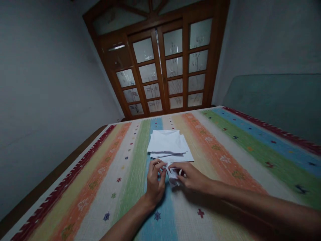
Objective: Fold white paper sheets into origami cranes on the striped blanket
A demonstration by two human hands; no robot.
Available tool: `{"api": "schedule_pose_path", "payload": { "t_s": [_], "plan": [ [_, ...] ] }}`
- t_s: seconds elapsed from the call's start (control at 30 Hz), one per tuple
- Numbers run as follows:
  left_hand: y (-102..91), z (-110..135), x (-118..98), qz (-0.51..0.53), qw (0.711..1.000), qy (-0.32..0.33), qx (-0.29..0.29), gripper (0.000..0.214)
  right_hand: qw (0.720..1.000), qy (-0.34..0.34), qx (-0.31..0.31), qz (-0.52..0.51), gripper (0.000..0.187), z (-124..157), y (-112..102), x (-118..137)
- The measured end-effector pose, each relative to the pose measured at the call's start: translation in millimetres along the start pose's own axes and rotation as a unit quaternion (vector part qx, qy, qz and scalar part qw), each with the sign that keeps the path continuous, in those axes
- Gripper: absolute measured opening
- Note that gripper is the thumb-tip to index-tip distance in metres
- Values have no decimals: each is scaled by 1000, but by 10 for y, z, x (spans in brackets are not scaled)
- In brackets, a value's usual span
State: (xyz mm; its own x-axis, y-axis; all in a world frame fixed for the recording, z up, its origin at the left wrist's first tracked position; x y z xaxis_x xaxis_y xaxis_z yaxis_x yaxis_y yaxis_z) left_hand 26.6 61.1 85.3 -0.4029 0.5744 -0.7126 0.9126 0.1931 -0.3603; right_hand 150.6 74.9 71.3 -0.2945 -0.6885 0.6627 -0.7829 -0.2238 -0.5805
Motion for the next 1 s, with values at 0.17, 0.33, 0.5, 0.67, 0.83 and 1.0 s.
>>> {"api": "schedule_pose_path", "payload": {
  "t_s": [0.17,0.33,0.5,0.67,0.83,1.0],
  "plan": [
    [119,31,-43,-25,998,24,44,14,996,29,-79,12,42,343,15,-218],
    [216,35,-13,-46,995,21,90,16,992,24,-127,2,40,419,-10,-275],
    [229,0,-51,-30,993,29,106,14,989,-1,-146,13,41,429,-28,-253],
    [196,-67,-70,-14,995,11,99,13,990,-20,-137,32,41,430,-18,-176],
    [177,-111,-170,-4,993,32,118,14,989,-36,-133,45,40,440,2,-148],
    [147,-144,-143,34,993,-23,111,14,990,-47,-123,57,44,435,21,-109]
  ]
}}
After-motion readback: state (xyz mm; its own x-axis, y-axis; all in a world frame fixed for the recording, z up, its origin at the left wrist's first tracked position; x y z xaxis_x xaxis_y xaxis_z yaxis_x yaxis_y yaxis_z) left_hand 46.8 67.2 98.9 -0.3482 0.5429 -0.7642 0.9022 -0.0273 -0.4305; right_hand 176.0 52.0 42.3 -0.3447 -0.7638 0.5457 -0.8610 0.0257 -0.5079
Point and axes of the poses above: each hand's wrist, its own z-axis away from the middle knuckle, its own y-axis out of the palm, x = y × z, the point moved 10 cm from there along -z, towards the middle knuckle, and after that the axes turned 15 degrees about -y, right-handed, at the moved point
